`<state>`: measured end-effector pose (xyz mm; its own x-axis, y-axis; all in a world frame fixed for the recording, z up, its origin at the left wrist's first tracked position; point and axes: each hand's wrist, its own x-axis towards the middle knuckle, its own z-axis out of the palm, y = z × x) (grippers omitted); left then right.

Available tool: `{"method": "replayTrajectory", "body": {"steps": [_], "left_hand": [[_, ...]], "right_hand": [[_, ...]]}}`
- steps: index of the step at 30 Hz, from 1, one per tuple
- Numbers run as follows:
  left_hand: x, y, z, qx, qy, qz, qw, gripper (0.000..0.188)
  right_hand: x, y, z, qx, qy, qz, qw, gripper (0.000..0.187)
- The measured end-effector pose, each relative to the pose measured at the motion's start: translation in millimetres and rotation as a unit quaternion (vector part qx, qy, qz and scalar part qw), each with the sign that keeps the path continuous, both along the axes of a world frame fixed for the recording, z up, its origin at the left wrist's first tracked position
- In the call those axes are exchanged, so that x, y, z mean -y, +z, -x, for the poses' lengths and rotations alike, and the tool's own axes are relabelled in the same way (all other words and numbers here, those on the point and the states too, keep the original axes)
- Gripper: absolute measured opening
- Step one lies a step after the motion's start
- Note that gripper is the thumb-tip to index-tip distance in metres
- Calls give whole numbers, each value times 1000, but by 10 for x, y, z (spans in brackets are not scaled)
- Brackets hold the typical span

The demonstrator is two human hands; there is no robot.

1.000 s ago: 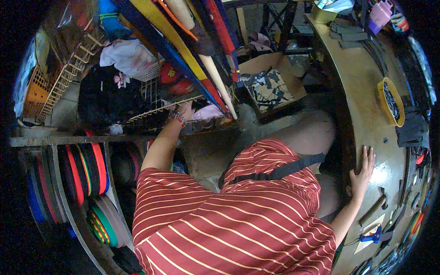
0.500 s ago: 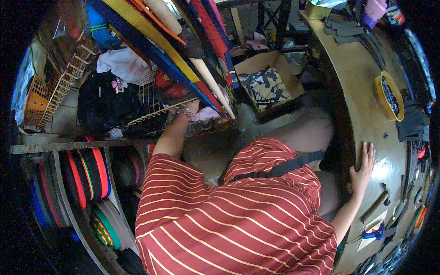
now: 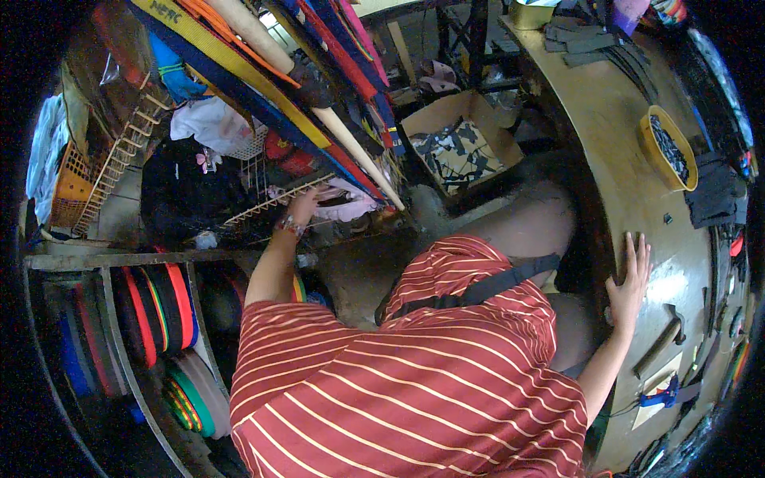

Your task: The person assembles black fabric straps by attaching small metal buckles using a hot glue gun. They repeatedly pick up straps, apply glue, and press buckles into place on a cluttered workbench. The person also briefly opens a drawer and retrieves a wallet from a shelf.

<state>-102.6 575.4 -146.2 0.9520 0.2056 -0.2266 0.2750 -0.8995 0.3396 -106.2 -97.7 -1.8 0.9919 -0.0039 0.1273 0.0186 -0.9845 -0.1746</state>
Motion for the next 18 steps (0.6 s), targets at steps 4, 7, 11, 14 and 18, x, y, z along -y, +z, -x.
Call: {"method": "replayTrajectory", "body": {"steps": [4,7,11,14,18], "left_hand": [[17,58,367,326,50,84,940,32],[114,197,536,357,141,90,919,31],[697,655,690,360,-130,-10,924,33],[1450,1245,547,284,-331,-38,899,37],[2774,2049,142,280,-524,100,798,41]], "right_hand": [[44,-74,18,15,10,4,1000,87],[116,-129,13,15,6,4,1000,87],[22,-4,-22,5,4,-6,1000,84],[-326,259,28,-32,-96,11,995,70],[-864,654,405,54,254,-316,913,70]]}}
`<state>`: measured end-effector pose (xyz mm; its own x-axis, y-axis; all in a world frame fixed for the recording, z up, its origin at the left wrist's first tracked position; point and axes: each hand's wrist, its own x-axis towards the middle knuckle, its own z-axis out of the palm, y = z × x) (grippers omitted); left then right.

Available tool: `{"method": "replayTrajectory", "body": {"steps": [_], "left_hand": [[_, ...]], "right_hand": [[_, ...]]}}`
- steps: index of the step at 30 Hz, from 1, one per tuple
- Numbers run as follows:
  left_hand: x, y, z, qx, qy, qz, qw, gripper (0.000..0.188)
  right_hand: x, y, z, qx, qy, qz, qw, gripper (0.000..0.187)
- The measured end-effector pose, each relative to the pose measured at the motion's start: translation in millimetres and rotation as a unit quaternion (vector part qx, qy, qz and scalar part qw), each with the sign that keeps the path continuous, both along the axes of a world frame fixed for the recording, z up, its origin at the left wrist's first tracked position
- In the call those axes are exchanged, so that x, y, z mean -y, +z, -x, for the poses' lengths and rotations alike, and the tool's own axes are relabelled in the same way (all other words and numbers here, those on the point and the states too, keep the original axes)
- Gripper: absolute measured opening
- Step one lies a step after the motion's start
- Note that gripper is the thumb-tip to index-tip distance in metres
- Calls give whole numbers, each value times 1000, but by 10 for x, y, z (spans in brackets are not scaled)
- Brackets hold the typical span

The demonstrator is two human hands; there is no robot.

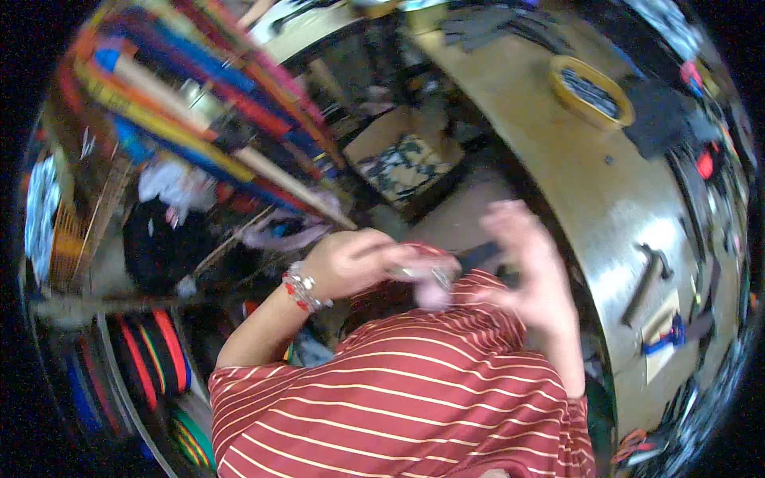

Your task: The person assembles black fabric straps by attaching small metal buckles using a hot glue gun. They repeatedly pick up straps, apply glue, and press buckles into place on a cluttered workbench. The person also briefly opens a drawer and retrieves a wallet from a shelf.

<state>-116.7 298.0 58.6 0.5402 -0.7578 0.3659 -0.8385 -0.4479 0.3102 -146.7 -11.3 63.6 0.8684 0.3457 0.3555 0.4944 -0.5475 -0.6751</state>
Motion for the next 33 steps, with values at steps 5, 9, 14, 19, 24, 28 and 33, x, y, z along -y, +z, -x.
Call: {"method": "replayTrajectory", "body": {"steps": [5,9,14,19,24,28,33], "left_hand": [[1438,618,-403,28,-171,87,981,47],[2173,625,-349,27,-162,267,950,79],[2810,274,-297,-757,-261,262,539,98],[3142,144,-384,-811,-297,210,458,97],[3292,127,-350,-885,-179,216,371,81],[3283,111,-381,-918,-176,144,325,74],[3283,25,-349,-881,-138,82,444,59]], "right_hand": [[273,380,532,-111,-180,127,969,49],[491,439,942,90,-368,12,925,50],[449,77,1208,208,-504,-12,838,50],[402,-120,1244,135,-555,116,812,52],[313,-57,1200,247,-554,192,772,55],[178,-9,1250,237,-496,207,809,53],[-90,52,1217,248,-507,280,776,29]]}}
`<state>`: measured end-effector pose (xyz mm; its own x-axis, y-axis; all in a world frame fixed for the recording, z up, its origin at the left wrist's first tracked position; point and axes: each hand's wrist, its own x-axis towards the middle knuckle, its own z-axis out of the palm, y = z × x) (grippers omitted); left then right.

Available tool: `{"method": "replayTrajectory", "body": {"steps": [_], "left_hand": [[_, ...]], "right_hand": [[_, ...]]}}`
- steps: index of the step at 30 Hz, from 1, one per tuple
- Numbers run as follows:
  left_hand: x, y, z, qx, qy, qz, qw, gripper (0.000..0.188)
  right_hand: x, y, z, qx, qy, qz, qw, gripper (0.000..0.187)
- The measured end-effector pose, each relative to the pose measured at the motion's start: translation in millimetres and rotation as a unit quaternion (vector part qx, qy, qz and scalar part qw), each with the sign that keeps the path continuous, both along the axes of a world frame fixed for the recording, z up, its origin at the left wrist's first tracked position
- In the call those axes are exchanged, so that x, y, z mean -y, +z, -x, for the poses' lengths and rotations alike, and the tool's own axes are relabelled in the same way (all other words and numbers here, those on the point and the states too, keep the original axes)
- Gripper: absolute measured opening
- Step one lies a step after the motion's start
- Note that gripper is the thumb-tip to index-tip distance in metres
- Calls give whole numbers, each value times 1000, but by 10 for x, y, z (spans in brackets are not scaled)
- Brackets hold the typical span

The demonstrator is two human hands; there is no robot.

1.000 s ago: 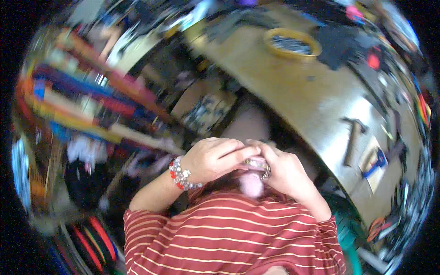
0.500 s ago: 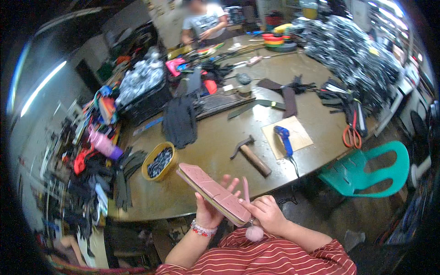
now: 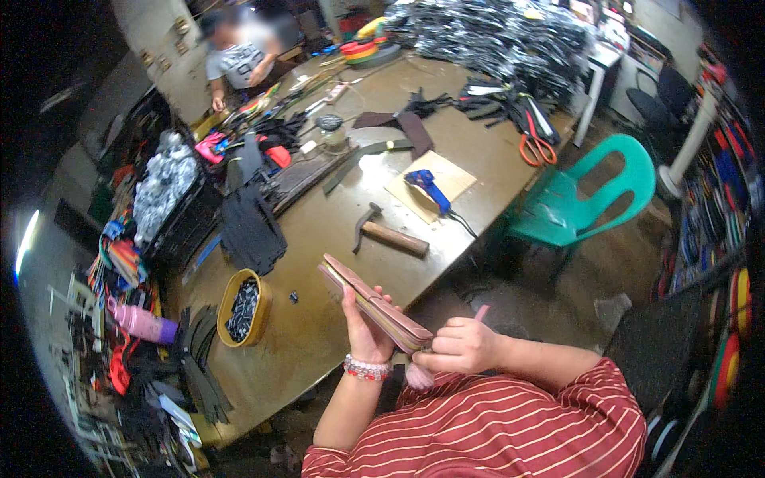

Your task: The person assembles black fabric straps by attaching small metal buckles using a hot glue gun. They repeatedly pick up straps, apply glue, and press buckles into place on a cluttered workbench. The person also briefly opens a drawer and retrieves a wallet from a shelf.

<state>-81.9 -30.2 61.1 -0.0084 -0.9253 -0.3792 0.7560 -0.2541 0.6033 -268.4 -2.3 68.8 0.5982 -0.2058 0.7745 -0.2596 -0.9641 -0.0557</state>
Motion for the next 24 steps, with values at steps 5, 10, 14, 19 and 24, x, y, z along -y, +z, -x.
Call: {"method": "replayTrajectory", "body": {"steps": [5,10,14,19,24], "left_hand": [[-28,-262,278,44,-128,2,991,54],[-31,-525,473,17,-170,92,981,65],[47,-567,392,59,-345,225,909,109],[67,-424,303,175,-309,318,879,116],[82,-258,386,166,-263,244,919,110]], "right_hand": [[-115,199,-60,66,-114,-79,988,22],[90,474,10,128,-216,-424,870,17],[296,487,173,123,-48,-636,760,21],[480,337,76,182,-153,-474,848,24],[619,300,70,175,-151,-467,854,24]]}}
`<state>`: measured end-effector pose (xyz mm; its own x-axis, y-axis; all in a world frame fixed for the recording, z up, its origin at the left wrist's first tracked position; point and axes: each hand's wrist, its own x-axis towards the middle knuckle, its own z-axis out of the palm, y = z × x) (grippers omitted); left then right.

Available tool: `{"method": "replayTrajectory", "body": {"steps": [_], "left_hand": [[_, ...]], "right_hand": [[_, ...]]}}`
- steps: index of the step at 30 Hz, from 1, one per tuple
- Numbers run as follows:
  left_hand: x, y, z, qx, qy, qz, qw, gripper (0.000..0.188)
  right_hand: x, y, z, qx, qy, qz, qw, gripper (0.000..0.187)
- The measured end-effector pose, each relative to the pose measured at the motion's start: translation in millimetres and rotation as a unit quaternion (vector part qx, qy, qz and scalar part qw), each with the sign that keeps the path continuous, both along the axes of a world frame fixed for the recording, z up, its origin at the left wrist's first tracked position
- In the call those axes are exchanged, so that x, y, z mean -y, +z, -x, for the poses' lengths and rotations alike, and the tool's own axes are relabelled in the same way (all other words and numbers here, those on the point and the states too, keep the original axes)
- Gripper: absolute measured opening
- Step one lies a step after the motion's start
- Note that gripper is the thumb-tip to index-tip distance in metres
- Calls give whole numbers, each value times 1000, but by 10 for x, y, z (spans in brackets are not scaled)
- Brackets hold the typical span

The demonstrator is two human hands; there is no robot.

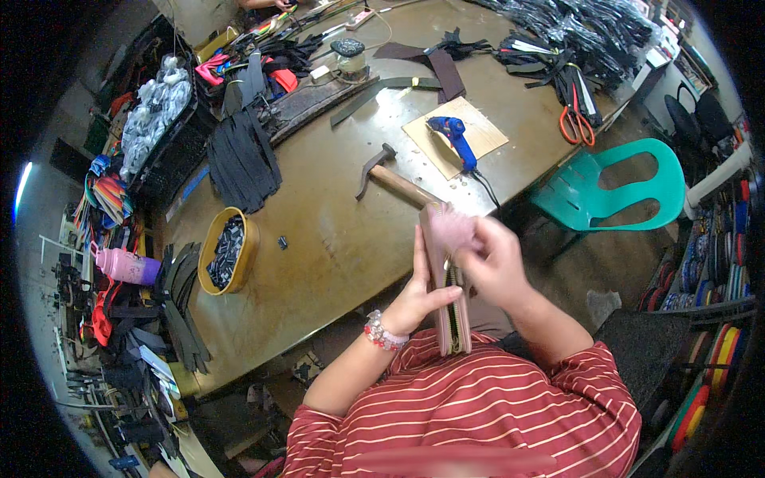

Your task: The person assembles black fabric straps by attaching small metal buckles using a hot glue gun. They repeatedly pick up straps, apply glue, and press buckles into place on a cluttered workbench. The person also briefly opens a drawer and retrieves a wallet from a shelf.

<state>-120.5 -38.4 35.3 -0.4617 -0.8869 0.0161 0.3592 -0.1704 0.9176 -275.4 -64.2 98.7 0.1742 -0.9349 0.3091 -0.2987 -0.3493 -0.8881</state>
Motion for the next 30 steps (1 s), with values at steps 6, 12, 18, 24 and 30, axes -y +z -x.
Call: {"method": "replayTrajectory", "body": {"steps": [6,12,18,24,30], "left_hand": [[20,99,133,244,-90,191,946,120],[196,95,179,103,-201,97,969,118],[151,191,-66,-42,-6,-140,989,102],[-1,146,-300,-147,47,-217,964,83],[-122,135,-273,-108,29,-198,974,93]], "right_hand": [[547,-577,585,281,94,-197,935,31],[551,-806,748,236,56,-428,871,31],[-3,-281,628,-82,111,323,936,25],[-116,-286,464,-208,112,295,926,21],[-192,-262,289,-240,131,332,903,34]]}}
